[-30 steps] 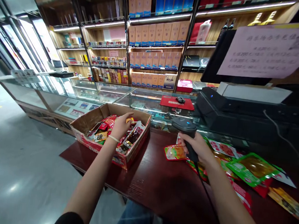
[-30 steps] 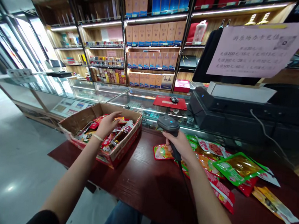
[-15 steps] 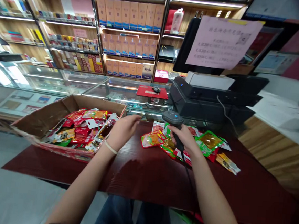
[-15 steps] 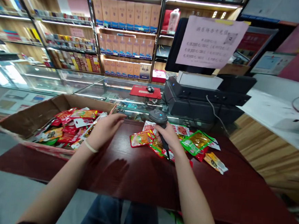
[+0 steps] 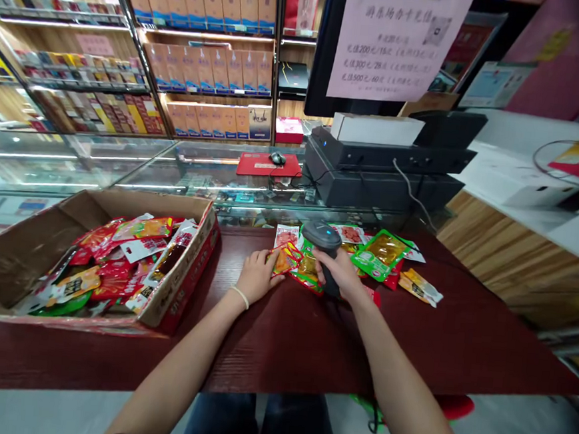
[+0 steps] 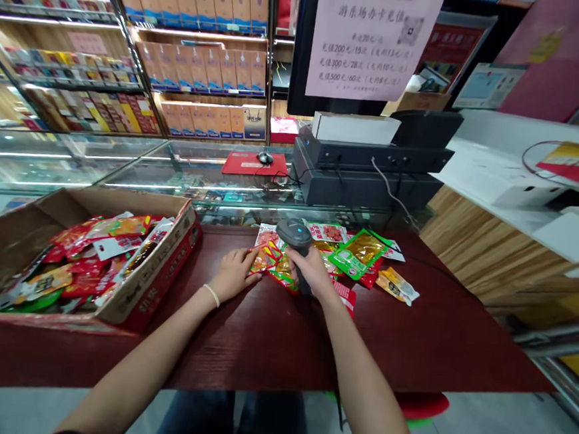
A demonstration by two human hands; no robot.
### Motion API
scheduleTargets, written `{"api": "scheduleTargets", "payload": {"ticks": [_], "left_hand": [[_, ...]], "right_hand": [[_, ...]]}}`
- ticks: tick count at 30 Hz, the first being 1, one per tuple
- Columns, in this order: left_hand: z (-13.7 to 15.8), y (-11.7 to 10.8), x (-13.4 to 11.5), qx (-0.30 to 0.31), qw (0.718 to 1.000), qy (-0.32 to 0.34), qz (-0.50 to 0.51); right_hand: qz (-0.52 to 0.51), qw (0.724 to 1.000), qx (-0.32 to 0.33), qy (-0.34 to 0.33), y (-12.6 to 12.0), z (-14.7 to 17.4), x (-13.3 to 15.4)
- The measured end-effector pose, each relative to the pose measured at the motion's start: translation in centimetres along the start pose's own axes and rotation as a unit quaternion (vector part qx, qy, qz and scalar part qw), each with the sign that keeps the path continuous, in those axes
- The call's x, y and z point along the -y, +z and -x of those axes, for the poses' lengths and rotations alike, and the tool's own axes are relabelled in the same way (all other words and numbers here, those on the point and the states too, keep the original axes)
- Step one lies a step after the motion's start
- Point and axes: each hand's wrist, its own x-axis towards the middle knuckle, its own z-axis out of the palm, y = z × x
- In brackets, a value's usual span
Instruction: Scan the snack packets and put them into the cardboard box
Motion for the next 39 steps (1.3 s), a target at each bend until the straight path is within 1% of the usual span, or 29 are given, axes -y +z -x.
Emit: {"api": "scheduleTargets", "payload": {"ticks": [2,3,5,6,7,8,9,11,12,13,14,16,20,24,29,34,39], "left_hand": [[0.1,-0.2,0.2,-0.008,0.999,0.011,0.036],[0.0,-0.4,0.4,-0.014,0.997,0.008,0.07],[-0.1,-0.7,0.9,-0.051,0.984,-0.031,0.168],[-0.2,-0.9,1.2,-0.082,0.968,-0.063,0.23],[-0.4,-1.0,1.4,-0.116,0.942,-0.096,0.301],[-0.5,-1.0,1.6,-0.143,0.905,-0.123,0.381],[-0.7,-1.0,1.7,-0.157,0.859,-0.142,0.467],[-1.1,-0.8,1.8,-0.151,0.754,-0.157,0.62],[-1.3,-0.6,1.9,-0.141,0.709,-0.16,0.673],[-1.4,-0.4,1.9,-0.135,0.674,-0.164,0.707],[-1.4,-0.1,2.0,-0.133,0.652,-0.166,0.728],[-1.5,0.5,2.2,-0.139,0.627,-0.172,0.747],[-1.5,1.5,2.7,-0.16,0.602,-0.195,0.758],[-1.6,1.7,2.8,-0.175,0.589,-0.215,0.759],[-1.6,1.3,2.6,-0.185,0.594,-0.223,0.75],[-1.6,1.3,2.6,-0.182,0.595,-0.224,0.75],[-1.6,1.4,2.7,-0.18,0.605,-0.215,0.745]], "right_hand": [[0.0,1.0,-0.002,0.002,0.0,0.0,-0.1],[0.003,1.0,-0.003,0.003,0.1,0.0,-0.1],[0.008,1.0,-0.004,0.005,0.1,0.1,-0.2],[0.01,1.0,-0.004,0.005,0.1,0.1,-0.2],[0.014,1.0,-0.004,0.007,0.2,0.2,-0.2],[0.019,1.0,-0.004,0.007,0.3,0.2,-0.3],[0.024,1.0,-0.004,0.007,0.4,0.2,-0.3],[0.033,0.999,-0.003,0.006,0.6,0.3,-0.2],[0.035,0.999,-0.006,0.003,0.8,0.4,-0.1],[0.035,0.999,-0.012,0.0,1.0,0.5,0.0],[0.033,0.999,-0.016,-0.002,1.1,0.6,0.1],[0.027,1.0,-0.015,-0.001,1.4,0.7,0.2],[0.033,0.999,0.028,0.004,1.7,0.8,-0.1],[0.068,0.996,0.054,0.003,1.7,0.8,-0.6],[0.118,0.99,0.069,0.017,1.7,0.8,-0.7],[0.107,0.991,0.074,0.023,1.6,0.7,-0.5],[0.095,0.993,0.073,0.023,1.6,0.7,-0.2]]}}
